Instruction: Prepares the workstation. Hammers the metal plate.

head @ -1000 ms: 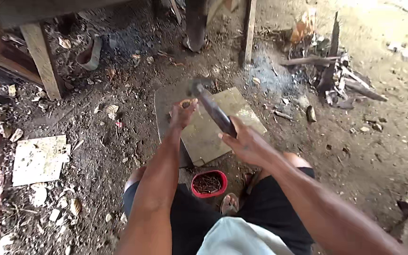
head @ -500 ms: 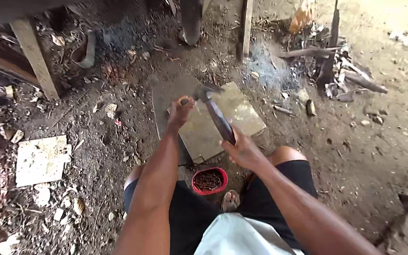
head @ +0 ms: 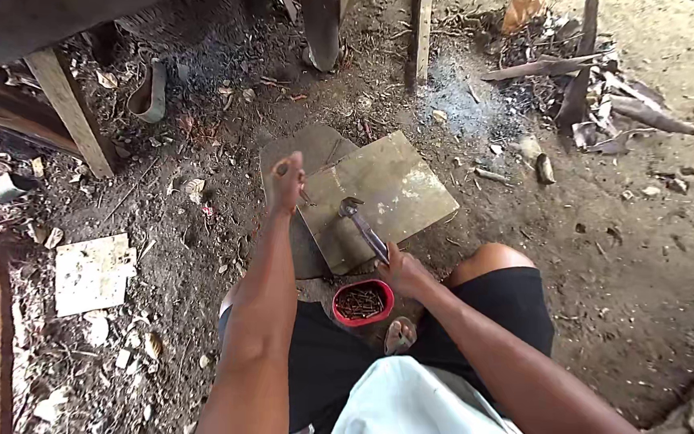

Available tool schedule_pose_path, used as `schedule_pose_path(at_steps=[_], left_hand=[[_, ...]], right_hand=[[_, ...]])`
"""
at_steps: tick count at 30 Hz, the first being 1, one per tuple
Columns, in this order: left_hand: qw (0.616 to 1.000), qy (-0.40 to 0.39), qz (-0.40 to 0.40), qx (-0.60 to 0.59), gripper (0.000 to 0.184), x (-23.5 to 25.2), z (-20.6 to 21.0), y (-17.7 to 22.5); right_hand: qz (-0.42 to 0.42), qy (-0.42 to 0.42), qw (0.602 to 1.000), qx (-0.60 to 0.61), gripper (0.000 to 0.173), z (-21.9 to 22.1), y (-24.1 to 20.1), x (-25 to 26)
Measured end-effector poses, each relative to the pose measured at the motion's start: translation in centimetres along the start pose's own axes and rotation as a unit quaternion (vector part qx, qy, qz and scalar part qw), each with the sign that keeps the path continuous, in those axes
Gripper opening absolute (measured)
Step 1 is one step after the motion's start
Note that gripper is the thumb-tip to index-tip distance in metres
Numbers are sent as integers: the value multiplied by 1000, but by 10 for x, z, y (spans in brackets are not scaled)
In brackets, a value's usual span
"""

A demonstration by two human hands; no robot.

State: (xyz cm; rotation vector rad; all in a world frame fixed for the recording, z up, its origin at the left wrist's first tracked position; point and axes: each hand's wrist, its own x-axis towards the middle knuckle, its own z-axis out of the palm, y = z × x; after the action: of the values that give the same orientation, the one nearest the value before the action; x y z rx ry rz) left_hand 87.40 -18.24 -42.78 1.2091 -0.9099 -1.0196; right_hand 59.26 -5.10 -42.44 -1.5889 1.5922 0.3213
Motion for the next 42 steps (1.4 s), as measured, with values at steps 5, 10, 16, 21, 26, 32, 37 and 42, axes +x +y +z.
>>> schedule_pose_path(at_steps=[5, 10, 16, 21, 26, 32, 37, 42], left_hand=[[993, -54, 23, 102, 34, 11, 25, 6], [993, -42, 14, 110, 38, 11, 21, -3], [987, -27, 0, 158, 39, 12, 29, 0], [965, 26, -24, 261, 45, 15, 41, 11], [960, 48, -30, 275, 43, 19, 45, 6], [963, 33, -10, 268, 45, 12, 45, 3], [965, 29, -27, 259, 29, 3, 42, 0], [951, -2, -35, 306, 49, -3, 39, 0]], right_hand=[[3, 4, 1000, -8, 50, -3, -4, -2], [-2, 5, 1000, -3, 49, -1, -1, -2], [-4, 1, 1000, -1, 49, 1, 1, 0], [-22, 19, 999, 44, 48, -13, 3, -1], [-128, 148, 973, 120, 50, -96, -47, -49], [-358, 440, 799, 201, 51, -172, -116, -117], [-166, 131, 975, 68, 46, -113, -86, -43], [-134, 102, 973, 155, 44, -104, -62, -48]])
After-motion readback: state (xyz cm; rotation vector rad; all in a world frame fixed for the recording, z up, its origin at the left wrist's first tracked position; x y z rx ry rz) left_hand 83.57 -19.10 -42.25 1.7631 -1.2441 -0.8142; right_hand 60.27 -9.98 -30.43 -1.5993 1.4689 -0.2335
